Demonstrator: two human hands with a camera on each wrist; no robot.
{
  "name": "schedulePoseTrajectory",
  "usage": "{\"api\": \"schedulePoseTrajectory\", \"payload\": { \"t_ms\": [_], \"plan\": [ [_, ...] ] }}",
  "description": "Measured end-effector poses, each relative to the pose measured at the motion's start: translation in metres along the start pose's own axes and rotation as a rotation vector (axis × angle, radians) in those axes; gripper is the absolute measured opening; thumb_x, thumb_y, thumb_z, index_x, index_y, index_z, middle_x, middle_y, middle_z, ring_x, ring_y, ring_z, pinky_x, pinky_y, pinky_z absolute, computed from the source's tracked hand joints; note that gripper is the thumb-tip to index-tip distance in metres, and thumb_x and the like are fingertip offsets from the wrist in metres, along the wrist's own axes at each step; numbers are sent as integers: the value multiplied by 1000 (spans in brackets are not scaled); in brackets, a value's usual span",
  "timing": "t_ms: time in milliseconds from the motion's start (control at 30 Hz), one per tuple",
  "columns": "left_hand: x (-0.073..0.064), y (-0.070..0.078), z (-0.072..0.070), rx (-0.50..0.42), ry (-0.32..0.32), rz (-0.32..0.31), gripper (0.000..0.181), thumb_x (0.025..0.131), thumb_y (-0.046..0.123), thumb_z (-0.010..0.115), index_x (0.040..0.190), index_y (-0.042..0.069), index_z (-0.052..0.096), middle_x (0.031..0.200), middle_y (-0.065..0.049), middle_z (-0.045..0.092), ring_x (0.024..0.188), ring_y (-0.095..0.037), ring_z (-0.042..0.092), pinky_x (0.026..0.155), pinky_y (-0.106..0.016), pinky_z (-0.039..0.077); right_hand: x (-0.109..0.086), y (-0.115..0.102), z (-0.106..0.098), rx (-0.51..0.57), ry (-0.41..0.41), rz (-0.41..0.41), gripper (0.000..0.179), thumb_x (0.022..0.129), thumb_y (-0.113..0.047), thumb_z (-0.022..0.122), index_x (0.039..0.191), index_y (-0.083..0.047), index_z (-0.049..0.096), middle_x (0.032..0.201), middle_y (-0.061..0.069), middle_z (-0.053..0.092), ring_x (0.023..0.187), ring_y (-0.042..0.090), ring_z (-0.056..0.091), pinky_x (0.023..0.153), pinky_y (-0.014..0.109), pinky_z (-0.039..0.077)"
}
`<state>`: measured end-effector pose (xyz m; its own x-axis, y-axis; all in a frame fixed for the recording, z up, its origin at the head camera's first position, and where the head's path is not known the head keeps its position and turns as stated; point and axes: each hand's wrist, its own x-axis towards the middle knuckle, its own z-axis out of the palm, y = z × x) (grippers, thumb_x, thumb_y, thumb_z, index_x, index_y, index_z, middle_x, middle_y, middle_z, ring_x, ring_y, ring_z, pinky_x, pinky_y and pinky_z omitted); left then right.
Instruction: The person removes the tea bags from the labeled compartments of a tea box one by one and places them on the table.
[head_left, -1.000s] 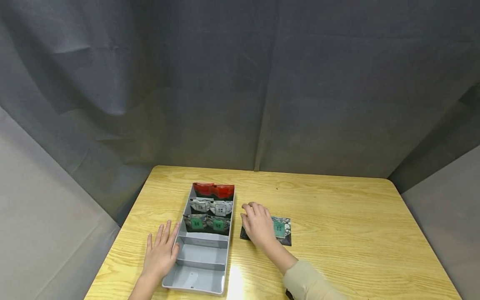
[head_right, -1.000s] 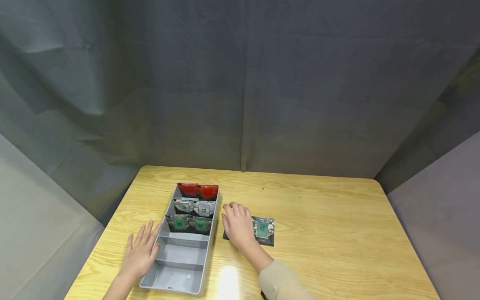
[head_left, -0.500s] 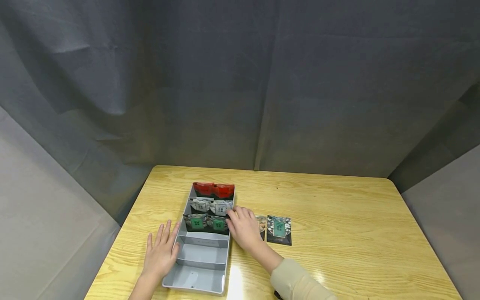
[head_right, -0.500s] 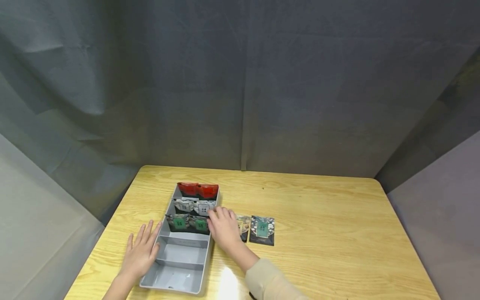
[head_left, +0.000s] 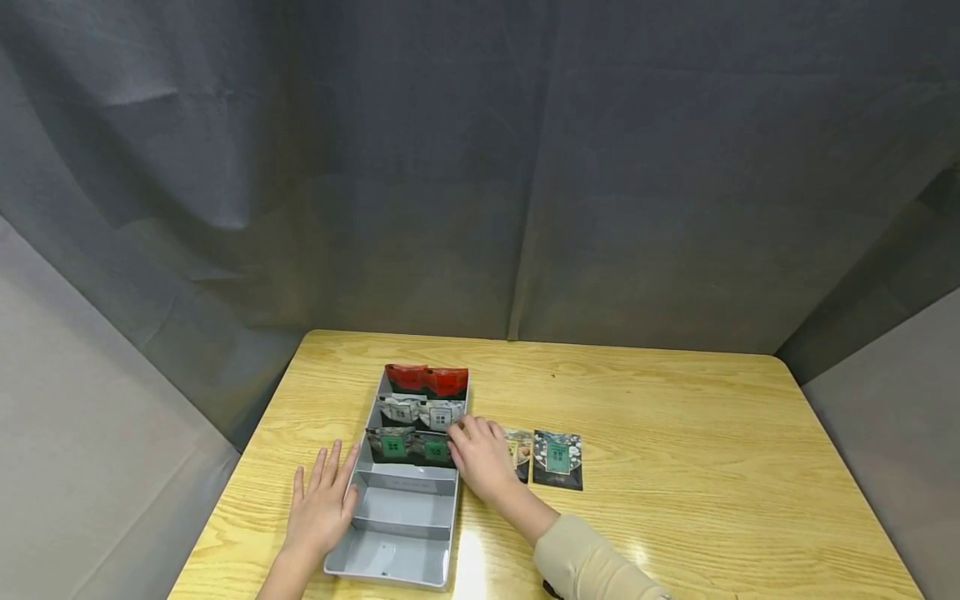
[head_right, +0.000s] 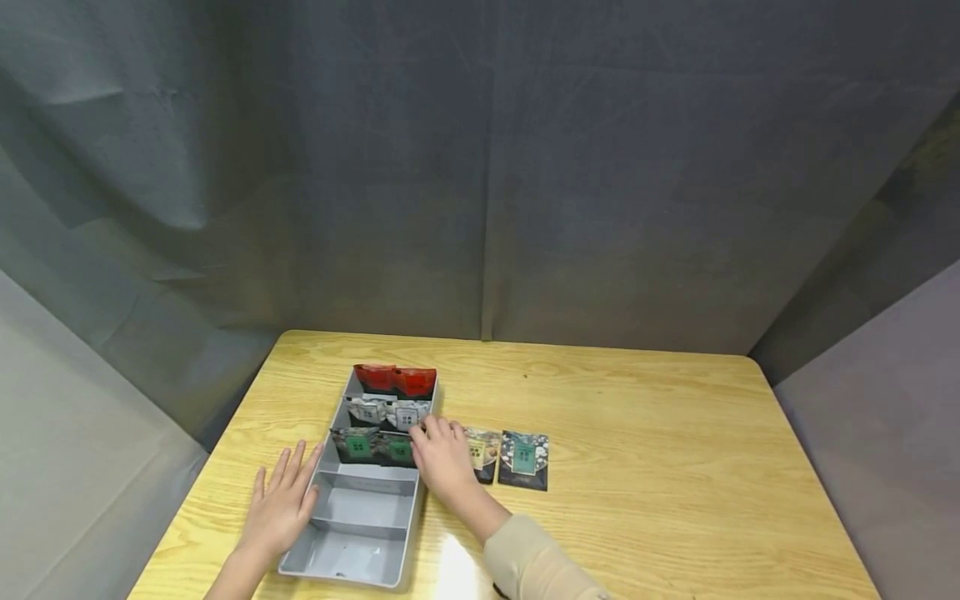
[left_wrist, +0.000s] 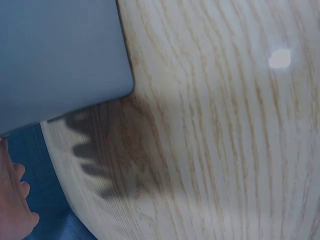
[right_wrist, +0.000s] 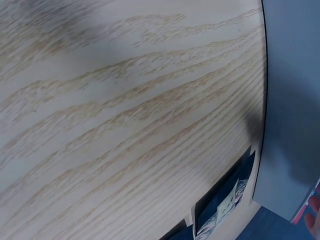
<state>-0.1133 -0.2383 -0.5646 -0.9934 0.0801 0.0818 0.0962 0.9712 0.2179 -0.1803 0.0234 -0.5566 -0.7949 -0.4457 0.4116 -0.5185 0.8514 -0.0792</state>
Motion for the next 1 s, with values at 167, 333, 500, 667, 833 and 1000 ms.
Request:
{"api": "schedulePoseTrajectory", "payload": {
  "t_ms": [167, 333, 500, 667, 833, 1000],
  "plan": [
    [0, 0, 0, -5, 9, 4, 51, 94, 27, 43, 143, 19, 31, 149, -14, 24, 135, -37, 19, 106, -60, 7, 1, -3, -1, -3, -2, -12, 14, 90, -30, 55, 99, -20, 61, 102, 0, 54, 93, 18, 52, 84, 36, 43],
    [-1, 0, 0, -1, 18, 11, 51, 93, 27, 43, 143, 19, 32, 148, -14, 25, 135, -37, 19, 106, -60, 8, 0, -4, -1, -7, 0, -26, 12, 91, -29, 55, 97, -21, 62, 99, -1, 53, 92, 18, 53, 83, 36, 43],
    [-1, 0, 1, -8, 30, 13, 52, 93, 27, 44, 142, 18, 33, 148, -14, 26, 135, -37, 20, 106, -60, 8, -2, -5, -3, 26, -8, -36, 11, 92, -30, 53, 96, -23, 62, 98, -2, 53, 90, 17, 53, 84, 36, 43],
    [0, -2, 2, -17, 18, 10, 52, 93, 27, 44, 143, 19, 31, 148, -15, 25, 135, -37, 18, 106, -60, 7, -2, -6, -6, 75, 32, -54, 11, 92, -28, 53, 95, -23, 63, 95, -2, 54, 89, 17, 53, 83, 35, 43],
    [0, -3, 2, -26, -23, -3, 53, 94, 28, 42, 145, 20, 27, 150, -14, 21, 136, -36, 15, 107, -59, 3, -3, -4, -12, 100, 110, -80, 8, 90, -25, 56, 92, -20, 63, 94, -2, 54, 90, 18, 54, 85, 36, 43],
    [0, -3, 2, -20, -17, 3, 53, 94, 28, 42, 144, 19, 28, 150, -15, 21, 136, -37, 16, 107, -60, 3, -2, -5, -24, 143, 185, -80, 6, 87, -23, 59, 90, -19, 64, 94, -2, 56, 89, 17, 54, 86, 36, 44]
  ]
}}
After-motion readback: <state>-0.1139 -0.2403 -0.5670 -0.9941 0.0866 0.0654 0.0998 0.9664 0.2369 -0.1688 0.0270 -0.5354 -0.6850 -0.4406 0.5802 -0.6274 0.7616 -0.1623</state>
